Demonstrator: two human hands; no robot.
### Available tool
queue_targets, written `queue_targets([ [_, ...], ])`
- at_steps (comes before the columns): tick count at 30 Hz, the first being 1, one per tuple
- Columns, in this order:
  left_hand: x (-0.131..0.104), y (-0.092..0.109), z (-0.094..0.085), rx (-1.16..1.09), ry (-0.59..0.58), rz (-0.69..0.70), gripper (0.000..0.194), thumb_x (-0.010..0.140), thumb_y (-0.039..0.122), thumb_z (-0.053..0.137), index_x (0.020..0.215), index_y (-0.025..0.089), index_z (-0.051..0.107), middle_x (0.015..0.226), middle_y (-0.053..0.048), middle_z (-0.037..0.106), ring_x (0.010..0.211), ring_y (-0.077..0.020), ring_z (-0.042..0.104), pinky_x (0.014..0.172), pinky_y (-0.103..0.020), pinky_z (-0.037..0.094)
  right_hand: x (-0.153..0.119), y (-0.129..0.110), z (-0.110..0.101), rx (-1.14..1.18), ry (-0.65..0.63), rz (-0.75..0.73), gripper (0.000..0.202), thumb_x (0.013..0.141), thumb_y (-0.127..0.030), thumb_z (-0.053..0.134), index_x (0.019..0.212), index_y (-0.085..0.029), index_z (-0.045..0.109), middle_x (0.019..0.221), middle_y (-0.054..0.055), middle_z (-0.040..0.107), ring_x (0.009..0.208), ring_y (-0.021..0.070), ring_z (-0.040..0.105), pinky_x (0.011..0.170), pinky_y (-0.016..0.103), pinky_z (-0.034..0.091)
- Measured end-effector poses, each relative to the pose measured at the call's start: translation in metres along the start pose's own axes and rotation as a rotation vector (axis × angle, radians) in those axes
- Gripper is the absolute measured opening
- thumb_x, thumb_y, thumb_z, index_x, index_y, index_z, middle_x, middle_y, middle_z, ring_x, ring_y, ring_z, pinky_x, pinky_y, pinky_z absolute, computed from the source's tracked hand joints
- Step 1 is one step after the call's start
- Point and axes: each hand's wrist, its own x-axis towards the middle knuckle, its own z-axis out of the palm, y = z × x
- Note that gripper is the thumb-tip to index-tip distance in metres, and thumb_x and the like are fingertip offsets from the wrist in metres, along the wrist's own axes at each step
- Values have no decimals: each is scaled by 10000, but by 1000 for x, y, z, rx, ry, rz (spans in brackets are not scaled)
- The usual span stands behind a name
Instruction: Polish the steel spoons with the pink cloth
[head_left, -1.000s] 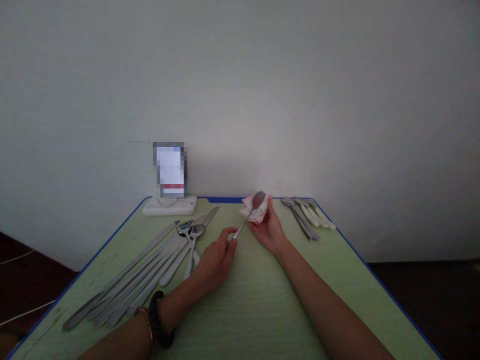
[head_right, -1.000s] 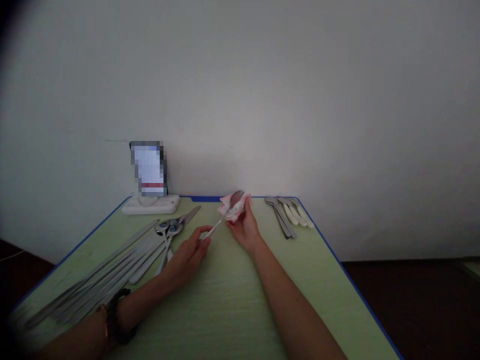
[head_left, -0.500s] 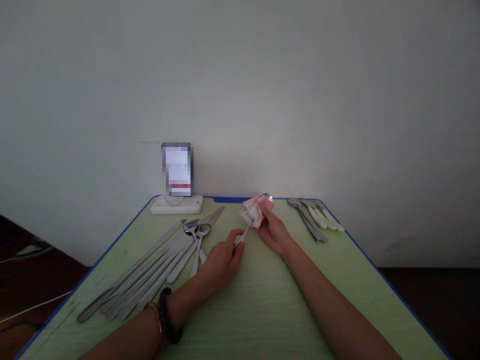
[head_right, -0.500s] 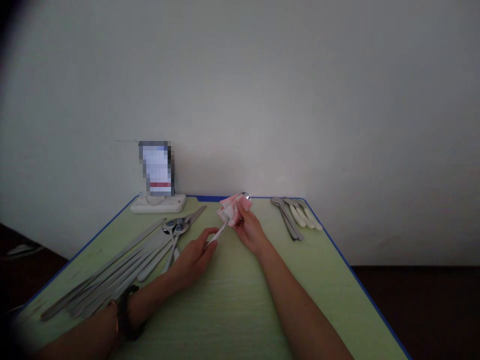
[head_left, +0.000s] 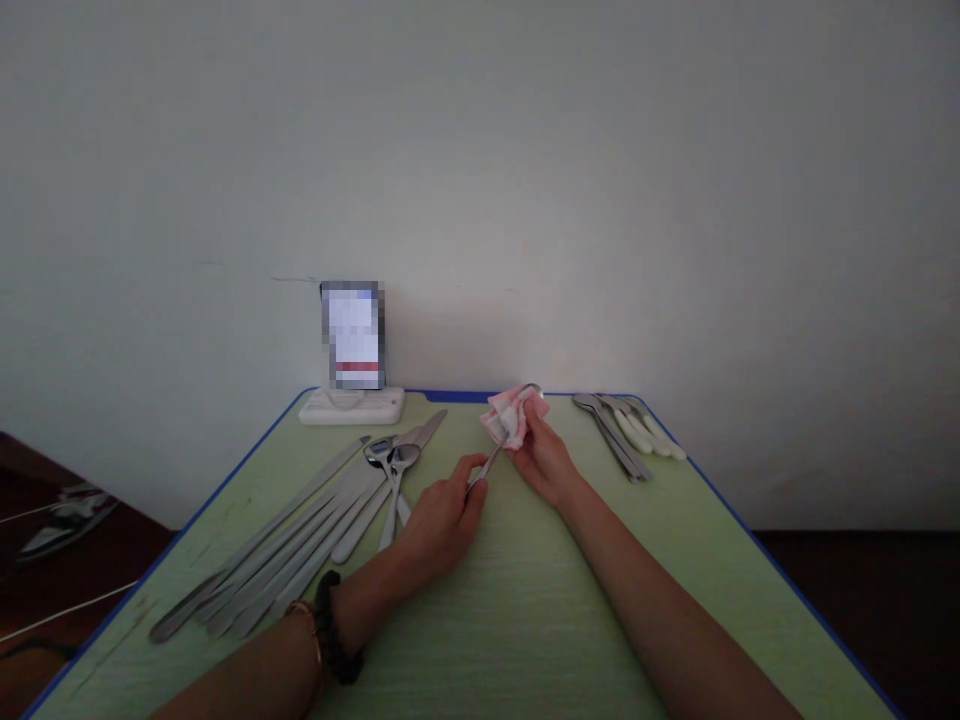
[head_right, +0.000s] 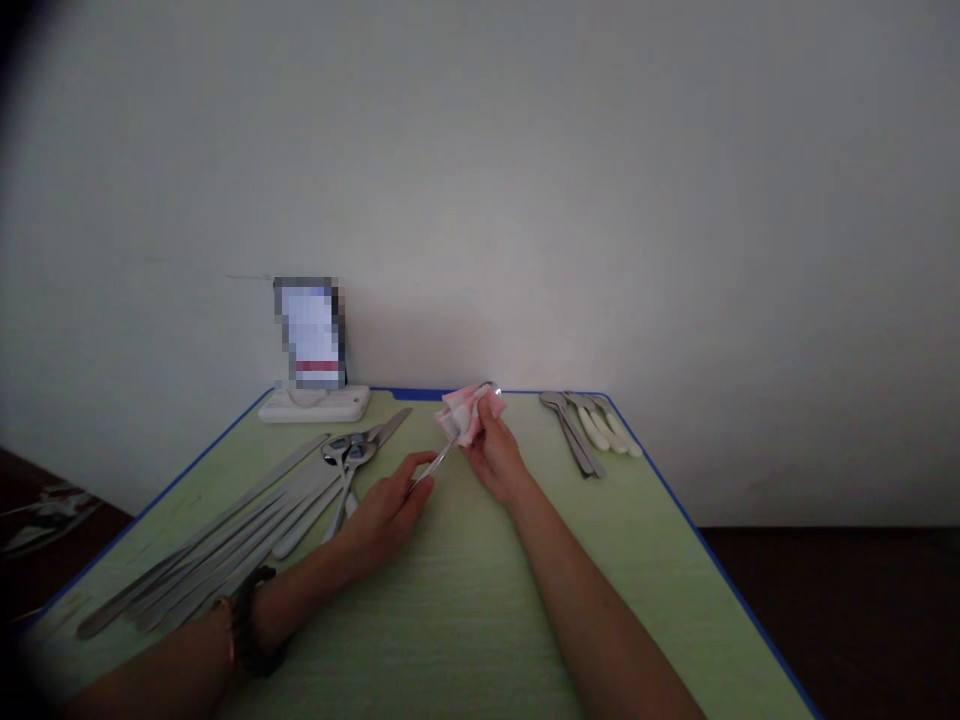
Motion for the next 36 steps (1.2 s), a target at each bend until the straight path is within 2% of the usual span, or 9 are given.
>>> queue_targets([
  [4,-1,1,0,8,-4,21,424,898,292,288,1303,188,360,524,55,438,511,-160,479,537,-236,277,2,-5,-1,117,86,-13,174,821,-360,563,848,-200,626,799,5,702,734,108,647,673,218,541],
  [6,-2,1,0,15,-5,38,441,898,289,294,1326,200,350,520,54,438,503,-157,472,536,-234,277,2,-5,0,126,88,-20,176,821,-371,562,828,-205,622,787,-2,701,734,106,646,680,223,542],
  [9,-3,0,0,12,-7,53,452,895,282,295,1334,197,362,533,43,458,508,-156,473,539,-235,287,2,-3,1,57,32,-43,148,791,-329,611,814,-183,625,755,0,694,693,105,638,681,230,538],
  [14,-2,-2,1,-10,8,64,473,890,271,297,1353,187,345,525,47,453,483,-150,458,534,-235,294,-1,-1,1,-95,-57,58,192,778,-301,621,806,-112,640,699,42,690,604,113,624,604,224,517],
  [17,-2,-2,0,-15,13,64,478,883,268,312,1352,185,351,522,46,457,488,-151,466,537,-236,298,-2,-2,1,-98,-66,73,179,787,-286,611,815,-112,644,710,43,696,600,112,626,607,220,515],
  [22,-2,1,-1,-8,7,76,460,878,280,323,1322,193,410,514,43,449,489,-150,458,531,-236,301,0,-4,2,86,33,-20,172,826,-337,559,803,-184,634,739,-4,696,658,102,635,673,228,533],
  [26,-3,3,-1,0,-11,87,456,870,283,343,1309,193,427,508,52,437,487,-139,441,533,-228,304,1,-5,1,136,112,-48,182,830,-367,547,814,-204,625,750,-10,693,666,104,635,656,231,538],
  [36,-1,-5,4,-15,22,37,511,832,327,440,1330,222,396,571,35,535,503,-144,478,551,-231,349,-2,-3,1,-61,-24,54,185,802,-282,593,799,-106,649,708,52,697,613,110,633,639,212,526],
])
